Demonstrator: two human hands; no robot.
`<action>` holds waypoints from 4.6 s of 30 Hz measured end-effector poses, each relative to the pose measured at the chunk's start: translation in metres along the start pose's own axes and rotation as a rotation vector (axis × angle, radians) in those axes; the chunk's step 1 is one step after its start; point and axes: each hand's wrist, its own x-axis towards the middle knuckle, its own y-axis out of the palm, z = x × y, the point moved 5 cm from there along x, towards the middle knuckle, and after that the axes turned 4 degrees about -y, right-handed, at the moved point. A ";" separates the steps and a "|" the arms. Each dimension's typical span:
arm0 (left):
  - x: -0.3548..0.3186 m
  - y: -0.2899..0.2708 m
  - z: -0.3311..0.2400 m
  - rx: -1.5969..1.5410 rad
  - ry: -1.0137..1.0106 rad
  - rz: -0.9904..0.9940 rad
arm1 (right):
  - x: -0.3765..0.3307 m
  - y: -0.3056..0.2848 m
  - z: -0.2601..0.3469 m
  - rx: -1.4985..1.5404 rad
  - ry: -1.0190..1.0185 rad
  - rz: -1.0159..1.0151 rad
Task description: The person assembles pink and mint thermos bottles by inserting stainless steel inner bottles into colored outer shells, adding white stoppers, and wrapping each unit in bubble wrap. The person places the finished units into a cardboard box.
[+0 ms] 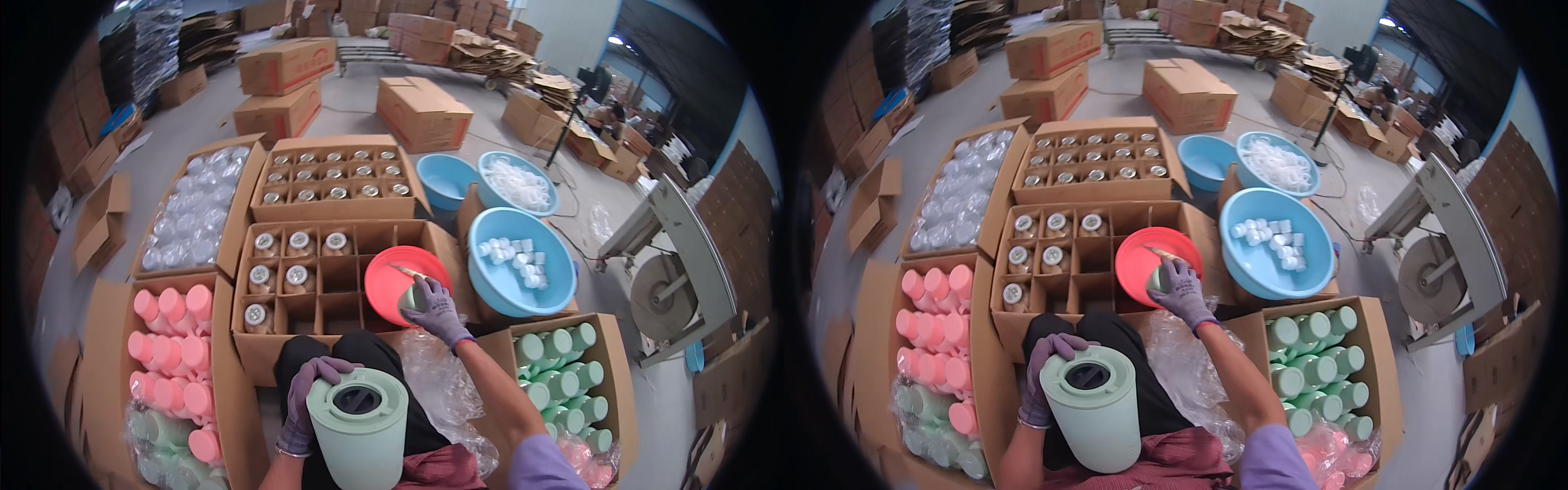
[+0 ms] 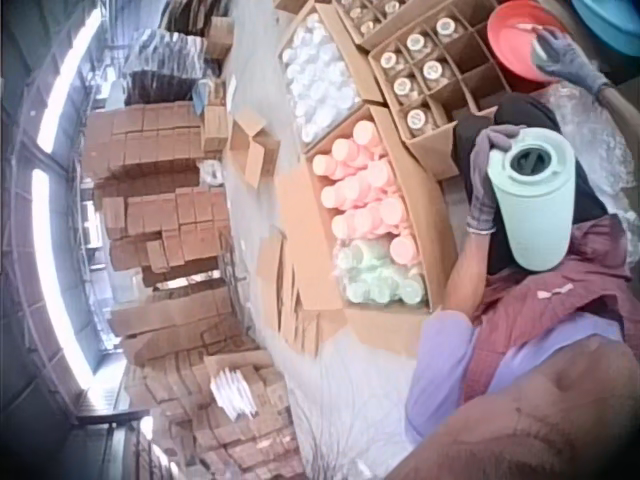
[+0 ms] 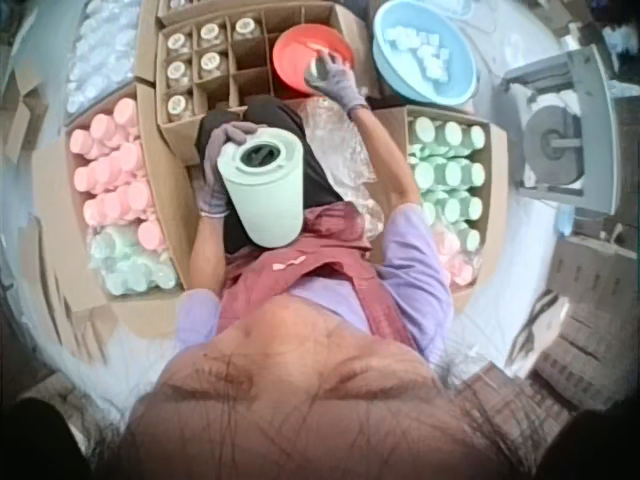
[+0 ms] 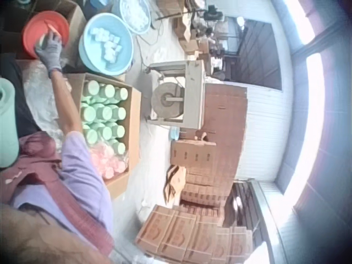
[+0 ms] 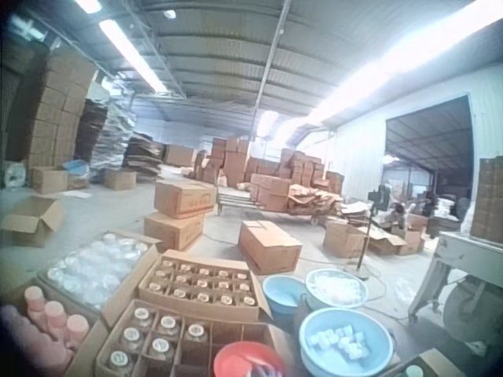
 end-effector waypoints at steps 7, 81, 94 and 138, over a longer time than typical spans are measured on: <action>-0.006 -0.025 -0.016 0.162 -0.058 0.005 | -0.053 -0.095 0.158 0.736 -0.416 0.086; 0.148 -0.160 0.033 -0.731 -0.049 -0.214 | 0.225 0.091 0.107 -0.059 -0.323 -0.122; 0.100 -0.022 -0.044 0.805 0.482 -0.184 | -0.030 -0.154 0.217 0.455 -0.945 -0.152; -0.015 0.002 -0.030 0.388 -0.002 0.135 | -0.143 -0.145 0.218 0.593 -0.686 0.206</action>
